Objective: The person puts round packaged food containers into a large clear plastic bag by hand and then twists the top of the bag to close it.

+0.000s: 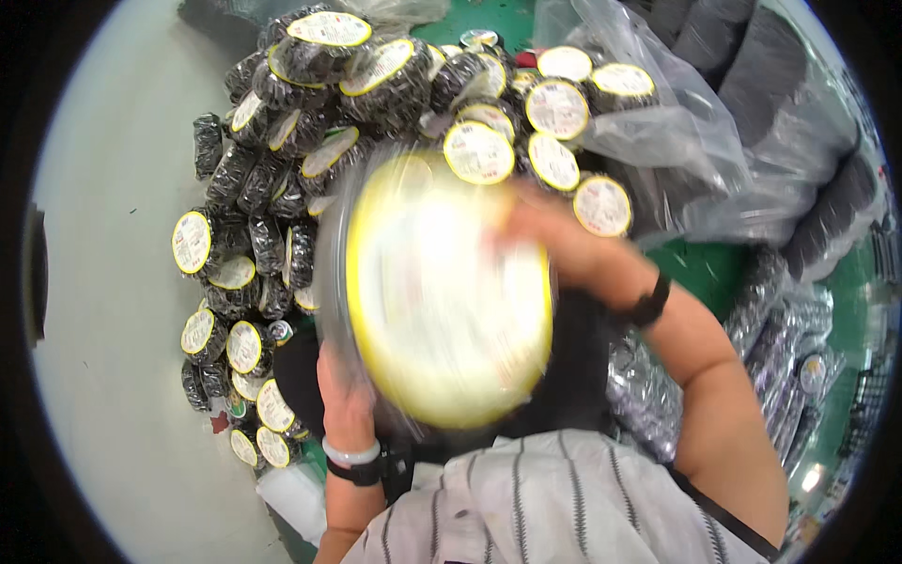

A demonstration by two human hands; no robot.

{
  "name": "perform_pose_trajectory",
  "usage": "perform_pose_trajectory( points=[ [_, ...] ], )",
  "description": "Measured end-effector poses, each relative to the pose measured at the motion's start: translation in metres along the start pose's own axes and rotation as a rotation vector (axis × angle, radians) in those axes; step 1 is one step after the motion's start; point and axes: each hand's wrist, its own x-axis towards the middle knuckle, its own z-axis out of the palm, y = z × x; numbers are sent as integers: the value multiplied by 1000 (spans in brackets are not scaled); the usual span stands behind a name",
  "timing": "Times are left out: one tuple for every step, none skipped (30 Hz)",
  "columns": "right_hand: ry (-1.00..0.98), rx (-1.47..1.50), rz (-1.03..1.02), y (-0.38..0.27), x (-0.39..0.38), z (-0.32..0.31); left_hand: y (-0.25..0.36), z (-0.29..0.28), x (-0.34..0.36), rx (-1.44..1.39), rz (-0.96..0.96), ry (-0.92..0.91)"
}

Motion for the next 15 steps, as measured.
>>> perform_pose_trajectory(
  points=[
    [-222,-25,168,36,-28,38,1,6,-10,283,188,-156],
    [-108,239,432,87,-57,53,5,2,-35,588,294,-394],
    [-3,515,682,139,-78,59,8,-10,-59,882,409,-643],
    [172,785,710,171,-97,59,2,-26,-76,882,343,-608],
    [284,979,637,173,-113,61,-12,-39,-98,873,290,-554],
    [350,1077,535,166,-118,68,-29,-50,-120,865,223,-500],
    [428,1173,414,158,-120,73,-39,-54,-132,857,155,-463],
    [453,1220,271,160,-112,79,-57,-65,-124,588,30,-217],
    [440,1183,158,159,-96,84,-68,-71,-113,544,-71,-214],
    [492,931,-73,160,-76,93,-73,-64,-108,573,-47,-272],
    [593,656,-197,151,-60,100,-78,-54,-103,594,-20,-323],
    [585,79,-443,138,-49,95,-77,-37,-99,596,133,-344],
    [548,-508,-654,129,-45,87,-72,-17,-93,598,289,-367],
    [357,-1066,-659,131,-53,86,-63,5,-88,442,338,-350],
    [126,-1383,-578,131,-61,84,-56,9,-76,241,303,-353]
  ],
)
